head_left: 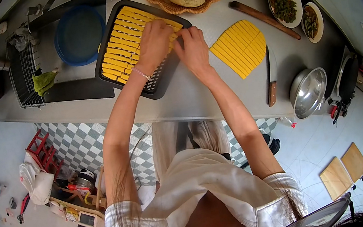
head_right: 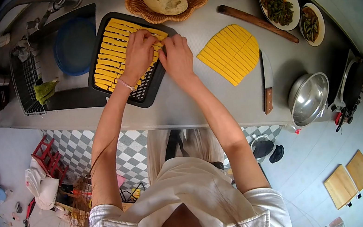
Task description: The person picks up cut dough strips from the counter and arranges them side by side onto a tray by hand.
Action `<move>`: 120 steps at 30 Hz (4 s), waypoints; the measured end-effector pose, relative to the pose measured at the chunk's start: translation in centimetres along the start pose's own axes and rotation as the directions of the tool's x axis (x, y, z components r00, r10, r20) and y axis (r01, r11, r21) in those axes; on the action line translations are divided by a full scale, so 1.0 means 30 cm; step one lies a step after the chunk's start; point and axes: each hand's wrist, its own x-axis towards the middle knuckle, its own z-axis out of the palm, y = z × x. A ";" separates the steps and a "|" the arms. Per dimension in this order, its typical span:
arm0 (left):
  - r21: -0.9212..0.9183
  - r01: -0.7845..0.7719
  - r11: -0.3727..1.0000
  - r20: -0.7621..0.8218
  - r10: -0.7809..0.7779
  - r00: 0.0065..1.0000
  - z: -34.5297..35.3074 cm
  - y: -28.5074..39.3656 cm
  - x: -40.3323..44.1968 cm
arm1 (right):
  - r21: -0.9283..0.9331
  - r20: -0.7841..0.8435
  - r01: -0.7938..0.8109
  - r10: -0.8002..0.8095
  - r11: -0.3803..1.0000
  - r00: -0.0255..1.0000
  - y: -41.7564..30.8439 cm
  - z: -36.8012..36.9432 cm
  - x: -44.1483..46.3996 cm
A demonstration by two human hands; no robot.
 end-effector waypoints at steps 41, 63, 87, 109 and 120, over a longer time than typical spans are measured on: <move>-0.008 -0.017 1.000 -0.063 0.017 0.998 0.029 0.020 0.038 | -0.077 -0.058 0.008 -0.012 0.997 0.998 0.016 -0.020 0.022; -0.068 0.011 0.998 -0.050 -0.015 0.999 0.044 0.030 0.036 | -0.028 -0.046 -0.012 0.011 1.000 0.999 0.020 -0.042 0.009; -0.060 0.068 0.996 -0.137 -0.076 0.988 0.017 -0.030 -0.015 | -0.077 -0.017 -0.027 0.025 0.997 1.000 0.007 -0.025 0.034; 0.064 0.019 0.998 -0.068 -0.015 0.998 0.025 0.008 0.061 | -0.008 -0.028 0.006 -0.006 1.000 1.000 0.021 -0.027 0.055; 0.017 -0.012 1.000 -0.126 0.014 0.992 0.022 -0.008 0.061 | 0.051 -0.075 -0.088 0.092 0.995 0.993 0.042 0.008 0.093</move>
